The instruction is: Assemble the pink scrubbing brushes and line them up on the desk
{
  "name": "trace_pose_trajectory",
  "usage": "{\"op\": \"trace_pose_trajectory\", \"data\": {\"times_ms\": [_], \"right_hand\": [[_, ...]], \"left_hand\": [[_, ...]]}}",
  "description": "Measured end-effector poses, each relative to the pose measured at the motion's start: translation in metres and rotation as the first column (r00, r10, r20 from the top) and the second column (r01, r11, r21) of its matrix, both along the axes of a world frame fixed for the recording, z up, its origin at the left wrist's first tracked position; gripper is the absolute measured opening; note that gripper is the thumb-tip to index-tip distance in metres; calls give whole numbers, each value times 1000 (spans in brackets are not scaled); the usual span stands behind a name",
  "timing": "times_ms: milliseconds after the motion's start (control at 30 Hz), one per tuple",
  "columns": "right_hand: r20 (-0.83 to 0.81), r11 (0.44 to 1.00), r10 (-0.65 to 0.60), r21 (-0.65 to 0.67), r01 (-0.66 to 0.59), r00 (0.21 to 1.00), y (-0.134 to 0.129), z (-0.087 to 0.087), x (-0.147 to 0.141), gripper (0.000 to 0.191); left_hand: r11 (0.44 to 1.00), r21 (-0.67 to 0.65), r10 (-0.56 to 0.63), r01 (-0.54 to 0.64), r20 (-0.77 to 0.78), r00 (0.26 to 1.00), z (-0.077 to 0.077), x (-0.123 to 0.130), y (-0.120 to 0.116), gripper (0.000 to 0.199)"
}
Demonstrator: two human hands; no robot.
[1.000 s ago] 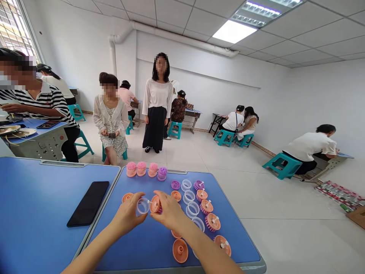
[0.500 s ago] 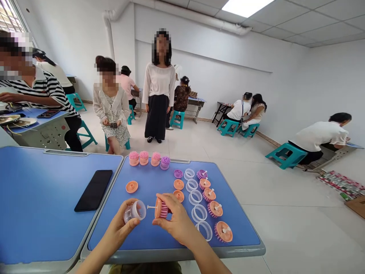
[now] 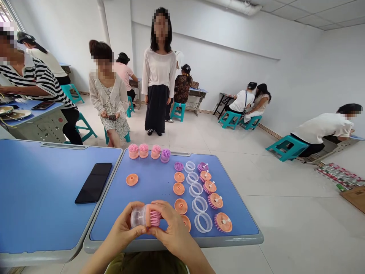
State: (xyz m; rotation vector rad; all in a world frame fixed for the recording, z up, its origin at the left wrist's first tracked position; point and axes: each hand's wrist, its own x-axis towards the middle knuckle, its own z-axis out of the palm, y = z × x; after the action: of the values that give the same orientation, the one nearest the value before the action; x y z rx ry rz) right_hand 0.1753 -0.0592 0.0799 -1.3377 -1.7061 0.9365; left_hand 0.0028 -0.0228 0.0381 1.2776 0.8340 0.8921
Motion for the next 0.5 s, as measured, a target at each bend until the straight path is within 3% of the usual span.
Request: {"op": "trace_pose_trajectory", "data": {"times_ms": [133, 300, 500], "right_hand": [[60, 997, 25, -70, -21, 998, -3, 3, 3, 47], [76, 996, 47, -84, -41, 996, -4, 9, 7, 42], [29, 983, 113, -150, -107, 993, -1, 11, 11, 43]], "left_hand": [[1000, -16, 11, -12, -12, 1000, 0, 1, -4, 53], [998, -27, -61, 61, -9, 998, 7, -1, -8, 43], [983, 116, -117, 143, -207, 971, 15, -8, -3, 37]]}}
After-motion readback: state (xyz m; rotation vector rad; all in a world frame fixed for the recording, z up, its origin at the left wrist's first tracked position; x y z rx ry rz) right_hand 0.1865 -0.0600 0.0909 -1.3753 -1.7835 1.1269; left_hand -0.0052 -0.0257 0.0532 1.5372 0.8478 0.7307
